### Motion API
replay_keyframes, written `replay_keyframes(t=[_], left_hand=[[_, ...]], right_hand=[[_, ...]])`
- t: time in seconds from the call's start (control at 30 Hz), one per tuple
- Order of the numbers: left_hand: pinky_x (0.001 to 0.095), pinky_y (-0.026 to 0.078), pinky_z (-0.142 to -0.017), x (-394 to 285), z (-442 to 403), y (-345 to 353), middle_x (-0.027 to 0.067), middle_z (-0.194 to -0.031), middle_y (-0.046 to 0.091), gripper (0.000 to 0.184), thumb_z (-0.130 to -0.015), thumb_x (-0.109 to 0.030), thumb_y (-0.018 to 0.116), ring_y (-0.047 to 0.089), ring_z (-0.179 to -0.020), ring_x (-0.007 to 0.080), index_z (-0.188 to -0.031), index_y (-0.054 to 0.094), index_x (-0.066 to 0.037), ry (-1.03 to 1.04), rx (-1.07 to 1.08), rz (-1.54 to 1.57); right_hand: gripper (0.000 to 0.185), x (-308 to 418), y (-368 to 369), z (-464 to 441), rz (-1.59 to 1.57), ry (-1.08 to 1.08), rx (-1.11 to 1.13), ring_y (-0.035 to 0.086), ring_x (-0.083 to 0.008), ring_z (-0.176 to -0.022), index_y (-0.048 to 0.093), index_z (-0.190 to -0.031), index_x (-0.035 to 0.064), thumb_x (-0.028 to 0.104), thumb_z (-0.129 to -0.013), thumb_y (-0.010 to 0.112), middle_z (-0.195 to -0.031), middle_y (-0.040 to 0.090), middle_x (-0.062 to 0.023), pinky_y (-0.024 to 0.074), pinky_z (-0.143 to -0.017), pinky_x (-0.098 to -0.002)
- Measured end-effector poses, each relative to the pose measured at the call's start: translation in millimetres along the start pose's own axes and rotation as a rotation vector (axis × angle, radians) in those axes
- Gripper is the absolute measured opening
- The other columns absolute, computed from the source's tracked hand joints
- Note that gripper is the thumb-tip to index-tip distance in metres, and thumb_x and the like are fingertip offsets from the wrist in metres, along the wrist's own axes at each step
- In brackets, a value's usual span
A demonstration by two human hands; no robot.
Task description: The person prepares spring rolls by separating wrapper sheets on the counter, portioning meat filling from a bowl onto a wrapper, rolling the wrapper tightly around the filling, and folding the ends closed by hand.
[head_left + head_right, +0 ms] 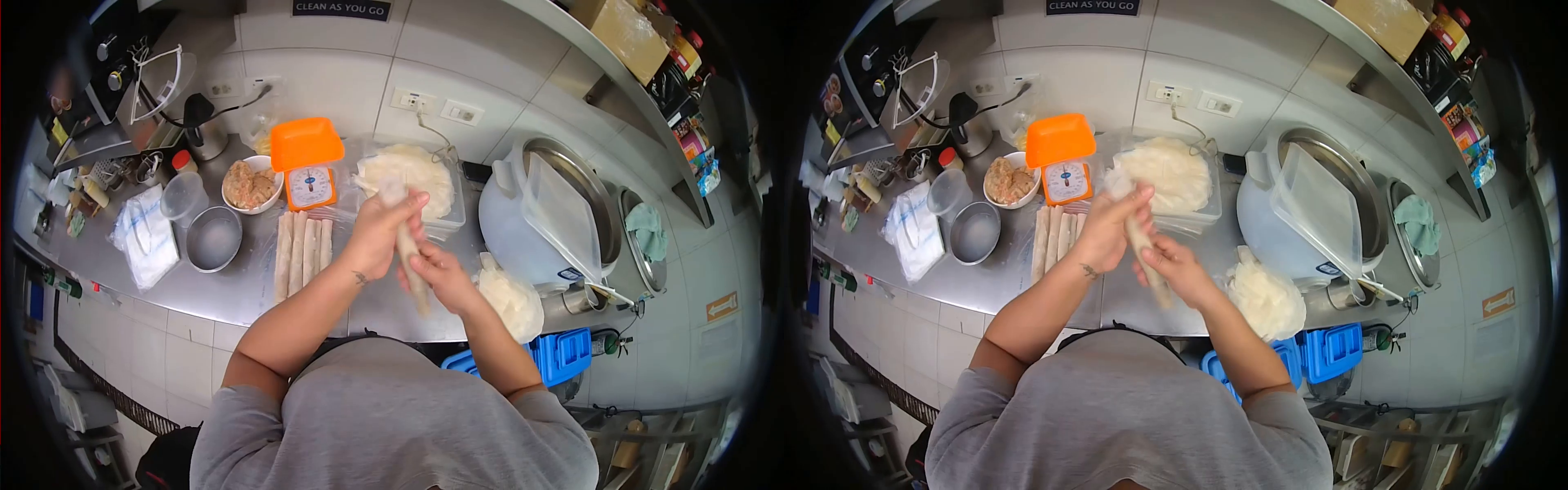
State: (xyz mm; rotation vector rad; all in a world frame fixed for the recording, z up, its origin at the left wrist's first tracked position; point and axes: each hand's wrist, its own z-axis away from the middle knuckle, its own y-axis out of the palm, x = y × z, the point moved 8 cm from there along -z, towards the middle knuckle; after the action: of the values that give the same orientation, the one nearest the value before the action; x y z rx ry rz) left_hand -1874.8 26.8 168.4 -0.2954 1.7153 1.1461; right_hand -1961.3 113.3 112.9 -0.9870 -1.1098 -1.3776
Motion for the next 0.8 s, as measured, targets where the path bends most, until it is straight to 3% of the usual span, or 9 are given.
replay_keyframes(t=[0.03, 0.1, 0.13, 0.2, 0.4, 0.6, 0.7, 0.8], left_hand=[[0.0259, 0.045, -0.061, -0.6, -0.8, 1.9, 0.0043, -0.075, 0.059, 0.026, -0.082, -0.025, 0.075, 0.056, -0.07, 0.0097, -0.077, 0.059, -0.005, -0.026, 0.06, -0.026], [0.0261, 0.041, -0.054, -16.9, 12.4, 3.7, 0.0003, -0.062, 0.052, 0.032, -0.08, -0.023, 0.077, 0.046, -0.059, 0.008, -0.07, 0.052, -0.005, 0.208, -0.077, -0.372], [0.0262, 0.039, -0.051, -23.7, 20.3, 7.5, -0.0017, -0.055, 0.048, 0.036, -0.079, -0.022, 0.078, 0.04, -0.054, 0.0071, -0.067, 0.049, -0.004, 0.32, -0.141, -0.544], [0.0264, 0.039, -0.05, -19.0, 23.8, 8.2, 0.0003, -0.056, 0.046, 0.038, -0.078, -0.02, 0.08, 0.037, -0.057, 0.0069, -0.067, 0.047, -0.004, 0.38, -0.145, -0.581], [0.0268, 0.041, -0.05, -5.7, 26.1, 9.6, 0.006, -0.057, 0.045, 0.033, -0.077, -0.014, 0.077, 0.038, -0.061, 0.0064, -0.069, 0.047, -0.002, 0.407, -0.11, -0.657], [0.0261, 0.046, -0.056, 2.1, 31.6, 13.5, 0.0055, -0.061, 0.054, 0.021, -0.077, -0.01, 0.074, 0.043, -0.063, 0.0056, -0.076, 0.055, 0.0, 0.409, 0.008, -0.57], [0.0262, 0.048, -0.058, -3.5, 31.9, 12.1, 0.0045, -0.065, 0.059, 0.016, -0.076, -0.008, 0.072, 0.049, -0.065, 0.005, -0.081, 0.059, 0.001, 0.313, -0.054, -0.503], [0.0264, 0.048, -0.06, -5.6, 32.8, 12.3, 0.0037, -0.069, 0.062, 0.013, -0.076, -0.006, 0.071, 0.053, -0.067, 0.0051, -0.084, 0.062, 0.001, 0.282, -0.097, -0.515]], right_hand=[[0.04, 23.9, -10.5, 5.6, 0.197, -0.281, -0.187, 0.059, -0.0199, -0.088, 0.056, -0.122, 0.0056, 0.034, -0.094, 0.06, -0.103, 0.061, -0.0087, 0.0475, -0.077, -0.0307], [0.039, 65.5, -15.8, 42.2, 0.579, -0.84, -0.582, 0.057, -0.0234, -0.098, 0.061, -0.117, 0.007, 0.034, -0.09, 0.064, -0.113, 0.059, -0.0113, 0.0455, -0.084, -0.0337], [0.039, 82.6, -0.9, 53.9, 0.748, -0.945, -0.57, 0.055, -0.0252, -0.101, 0.062, -0.116, 0.008, 0.035, -0.087, 0.066, -0.116, 0.058, -0.0118, 0.0436, -0.087, -0.036], [0.041, 111.1, 29.4, 81.8, 1.09, -1.135, -0.541, 0.052, -0.0289, -0.108, 0.065, -0.113, 0.01, 0.037, -0.083, 0.069, -0.121, 0.055, -0.0128, 0.0398, -0.092, -0.0407], [0.044, 122.8, 51.4, 75.4, 1.258, -1.11, -0.61, 0.048, -0.0322, -0.115, 0.066, -0.111, 0.0141, 0.044, -0.079, 0.07, -0.122, 0.055, -0.012, 0.0339, -0.096, -0.0478], [0.043, 124.7, 41.9, 52.5, 1.27, -1.039, -0.331, 0.046, -0.0345, -0.117, 0.068, -0.102, 0.0121, 0.047, -0.077, 0.071, -0.123, 0.055, -0.0124, 0.0328, -0.098, -0.0485], [0.042, 139.6, 29.9, 67.5, 0.987, -1.145, -0.427, 0.046, -0.035, -0.118, 0.067, -0.097, 0.0109, 0.046, -0.075, 0.072, -0.123, 0.057, -0.0122, 0.0328, -0.098, -0.049], [0.042, 130.7, 44.7, 75.5, 1.138, -1.17, -0.489, 0.046, -0.0341, -0.118, 0.067, -0.098, 0.0111, 0.046, -0.075, 0.072, -0.123, 0.057, -0.012, 0.0334, -0.099, -0.0483]])
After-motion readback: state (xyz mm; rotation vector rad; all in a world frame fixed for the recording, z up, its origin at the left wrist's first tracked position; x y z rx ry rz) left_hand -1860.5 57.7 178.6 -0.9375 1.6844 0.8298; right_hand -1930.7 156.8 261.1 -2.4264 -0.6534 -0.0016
